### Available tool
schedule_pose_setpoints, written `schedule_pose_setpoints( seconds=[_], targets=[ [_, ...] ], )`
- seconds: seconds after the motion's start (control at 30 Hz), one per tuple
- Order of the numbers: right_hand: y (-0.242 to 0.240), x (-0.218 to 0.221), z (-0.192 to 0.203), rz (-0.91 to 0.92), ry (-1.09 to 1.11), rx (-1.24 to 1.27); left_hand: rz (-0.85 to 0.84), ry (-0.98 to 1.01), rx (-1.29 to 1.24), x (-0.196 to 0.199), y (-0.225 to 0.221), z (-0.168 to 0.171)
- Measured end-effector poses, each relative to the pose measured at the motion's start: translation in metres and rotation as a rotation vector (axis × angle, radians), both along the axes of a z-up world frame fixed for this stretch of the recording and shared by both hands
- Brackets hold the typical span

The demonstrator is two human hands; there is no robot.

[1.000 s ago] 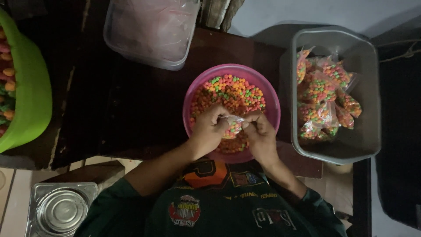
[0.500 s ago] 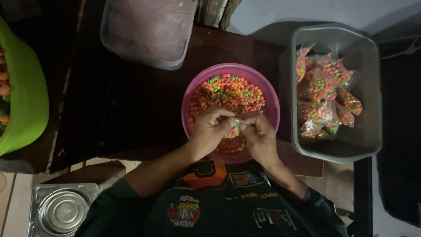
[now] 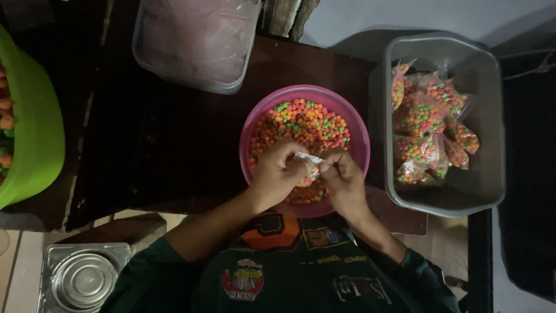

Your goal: The person scoops colorful cereal from a bowl into small plastic bags by hand and seals the bags.

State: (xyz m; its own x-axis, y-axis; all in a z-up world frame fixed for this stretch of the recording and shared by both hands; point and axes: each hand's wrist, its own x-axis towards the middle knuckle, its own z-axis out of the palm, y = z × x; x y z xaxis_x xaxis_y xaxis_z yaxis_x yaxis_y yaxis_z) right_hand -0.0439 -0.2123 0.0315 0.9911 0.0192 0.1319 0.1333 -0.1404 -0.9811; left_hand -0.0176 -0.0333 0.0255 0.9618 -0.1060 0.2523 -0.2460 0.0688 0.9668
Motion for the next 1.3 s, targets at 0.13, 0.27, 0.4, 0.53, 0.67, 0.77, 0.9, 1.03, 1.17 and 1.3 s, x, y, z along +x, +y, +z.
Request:
schedule_pose_setpoints(
  seconds=[0.13,0.27,0.4,0.53,0.67,0.77,0.9,1.03,1.17,1.3],
  targets=[
    [0.0,0.0,0.0,0.048,-0.04,-0.025,0.008,-0.04,0.038,-0.004,-0.006,-0.014],
    [0.001,0.001,0.004,0.041,-0.034,-0.053,0.003,-0.048,-0.009,-0.004,-0.004,-0.009],
    [0.002,0.001,0.007,0.067,-0.053,-0.027,0.0,0.069,-0.035,-0.006,-0.004,-0.008],
    [0.001,0.002,0.001,0.096,-0.071,-0.048,-0.032,0.119,-0.025,-0.006,-0.001,-0.001],
    [0.002,0.003,0.003,0.078,-0.05,-0.033,-0.035,0.137,-0.079,-0.003,-0.002,0.004],
    [-0.004,0.006,-0.001,0.094,-0.104,-0.078,-0.036,0.09,-0.084,0.003,-0.005,-0.02],
    [-0.011,0.011,-0.013,0.097,-0.178,-0.115,-0.061,0.07,-0.078,0.004,-0.001,-0.01],
    [-0.013,0.014,-0.014,0.111,-0.206,-0.159,0.033,-0.052,0.034,0.011,-0.002,-0.021],
    [-0.011,0.013,-0.009,0.106,-0.187,-0.193,0.108,-0.232,0.293,0.015,0.003,-0.002],
    [-0.006,0.013,0.0,0.077,-0.18,-0.192,0.056,-0.222,0.177,0.019,0.004,0.0]
  ],
)
